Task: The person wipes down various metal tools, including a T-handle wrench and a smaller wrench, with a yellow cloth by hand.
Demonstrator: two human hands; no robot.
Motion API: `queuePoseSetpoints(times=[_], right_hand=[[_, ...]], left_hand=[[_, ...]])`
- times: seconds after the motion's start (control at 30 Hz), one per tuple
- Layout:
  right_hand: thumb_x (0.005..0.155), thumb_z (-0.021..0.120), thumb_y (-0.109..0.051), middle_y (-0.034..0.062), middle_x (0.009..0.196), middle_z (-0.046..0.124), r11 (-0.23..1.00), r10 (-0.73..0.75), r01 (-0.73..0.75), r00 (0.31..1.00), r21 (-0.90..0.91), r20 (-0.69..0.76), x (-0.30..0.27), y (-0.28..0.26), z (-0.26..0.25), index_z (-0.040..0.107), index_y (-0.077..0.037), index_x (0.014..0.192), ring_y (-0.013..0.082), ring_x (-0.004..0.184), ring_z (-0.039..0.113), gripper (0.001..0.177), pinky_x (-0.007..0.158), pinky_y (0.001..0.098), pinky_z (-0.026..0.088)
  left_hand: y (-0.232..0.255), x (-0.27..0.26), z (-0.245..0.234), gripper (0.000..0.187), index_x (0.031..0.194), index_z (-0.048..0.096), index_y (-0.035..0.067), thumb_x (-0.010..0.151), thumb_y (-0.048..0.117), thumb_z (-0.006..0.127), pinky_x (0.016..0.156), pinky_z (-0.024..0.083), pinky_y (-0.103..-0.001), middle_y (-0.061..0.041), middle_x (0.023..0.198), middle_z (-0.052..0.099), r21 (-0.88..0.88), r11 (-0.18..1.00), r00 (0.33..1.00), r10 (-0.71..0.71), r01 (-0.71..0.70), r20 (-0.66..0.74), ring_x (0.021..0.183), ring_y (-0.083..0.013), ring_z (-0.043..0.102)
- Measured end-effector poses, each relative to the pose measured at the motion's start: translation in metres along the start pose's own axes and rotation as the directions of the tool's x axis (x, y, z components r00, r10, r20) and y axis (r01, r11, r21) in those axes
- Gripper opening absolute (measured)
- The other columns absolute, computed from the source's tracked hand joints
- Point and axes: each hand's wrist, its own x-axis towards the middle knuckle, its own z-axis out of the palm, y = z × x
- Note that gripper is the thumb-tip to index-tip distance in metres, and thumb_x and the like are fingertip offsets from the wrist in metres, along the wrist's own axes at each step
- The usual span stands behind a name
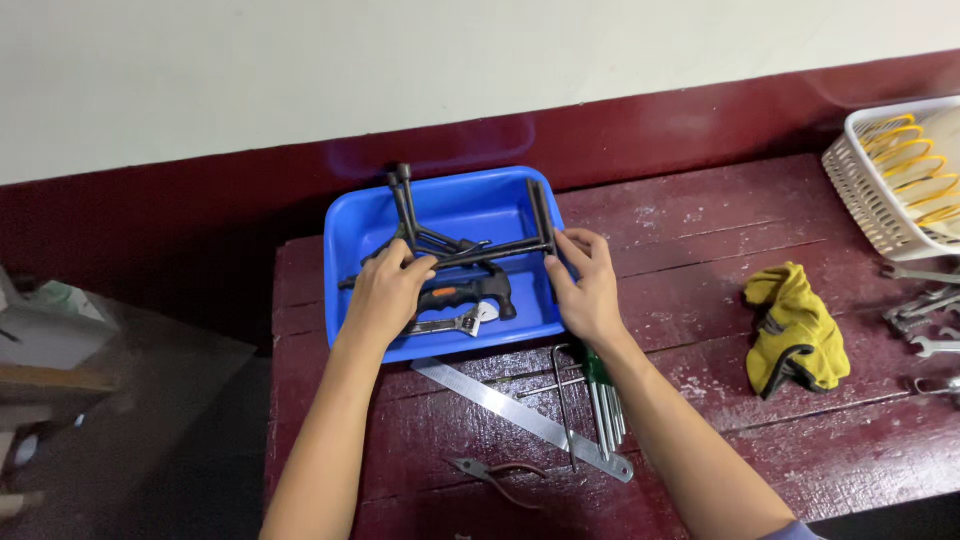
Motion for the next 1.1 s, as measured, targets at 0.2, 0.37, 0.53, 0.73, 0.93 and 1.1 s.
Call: queuePoseSetpoints(times=[0.2, 0.37, 0.53, 0.73, 0.93, 1.1], right_hand=[[0.091, 0.06, -0.006, 0.0136, 0.142, 0.039, 0.983, 0.036, -0.056, 0.993, 0.174, 0.113, 0.0, 0.016, 0.001, 0.056, 0.0, 0.146, 0.0274, 0.137, 0.042, 0.056, 0.117, 0.0359, 0.034], [0.089, 0.061, -0.006, 0.0125, 0.141, 0.036, 0.976, 0.076, -0.105, 0.985, 0.19, 0.154, 0.002, 0.018, 0.0, 0.05, -0.002, 0.15, 0.0262, 0.138, 0.038, 0.063, 0.119, 0.0353, 0.03], [0.092, 0.062, -0.009, 0.0125, 0.143, 0.036, 0.965, 0.056, -0.099, 0.983, 0.244, 0.176, 0.002, 0.017, -0.003, 0.048, -0.003, 0.152, 0.0255, 0.141, 0.036, 0.062, 0.12, 0.036, 0.029], [0.1, 0.061, -0.013, 0.0176, 0.16, 0.038, 0.966, -0.012, -0.045, 0.976, 0.256, 0.217, -0.012, 0.007, -0.024, 0.041, 0.0, 0.156, 0.0282, 0.149, 0.037, 0.06, 0.122, 0.04, 0.03], [0.105, 0.055, -0.019, 0.0107, 0.154, 0.051, 0.813, 0.209, -0.322, 0.939, 0.485, 0.273, -0.046, -0.004, -0.063, 0.032, -0.002, 0.158, 0.021, 0.135, 0.056, 0.06, 0.112, 0.0361, 0.046], [0.098, 0.06, -0.019, 0.0121, 0.133, 0.068, 0.9, 0.399, -0.428, 0.887, 0.089, 0.233, -0.09, -0.007, -0.098, 0.052, -0.004, 0.145, 0.0234, 0.119, 0.065, 0.05, 0.097, 0.037, 0.052]], left_hand=[[0.006, 0.0, 0.0, 0.016, 0.098, 0.076, 0.005, 0.085, 0.014, 0.077, 0.076, 0.051, -0.046, -0.012, 0.091, 0.061, 0.062, 0.998, 0.999, -0.016, 0.018, -0.031, 0.09, -0.0321, 0.063], [0.003, -0.002, 0.002, 0.02, 0.104, 0.073, 0.003, 0.089, 0.015, 0.076, 0.079, 0.051, -0.046, -0.012, 0.098, 0.062, 0.039, 0.996, 0.996, -0.085, 0.085, 0.009, 0.094, -0.0311, 0.063], [0.001, -0.005, 0.002, 0.025, 0.109, 0.071, 0.003, 0.087, 0.013, 0.075, 0.082, 0.05, -0.046, -0.012, 0.102, 0.063, 0.059, 0.998, 1.0, -0.019, 0.021, -0.024, 0.099, -0.032, 0.063], [0.004, -0.003, -0.011, 0.026, 0.11, 0.071, 0.005, 0.086, 0.013, 0.078, 0.082, 0.049, -0.046, -0.012, 0.102, 0.062, 0.045, 0.999, 0.998, 0.001, 0.002, -0.06, 0.098, -0.0322, 0.062], [0.034, -0.003, -0.041, 0.018, 0.113, 0.071, 0.004, 0.095, 0.002, 0.074, 0.08, 0.049, -0.043, -0.01, 0.097, 0.066, 0.0, 0.993, 0.96, 0.112, -0.116, -0.257, 0.091, -0.0298, 0.065], [0.095, -0.037, -0.035, 0.015, 0.108, 0.068, 0.003, 0.094, -0.001, 0.069, 0.073, 0.05, -0.043, -0.011, 0.091, 0.07, -0.321, 0.928, 0.949, 0.088, -0.188, -0.302, 0.081, -0.028, 0.068]])
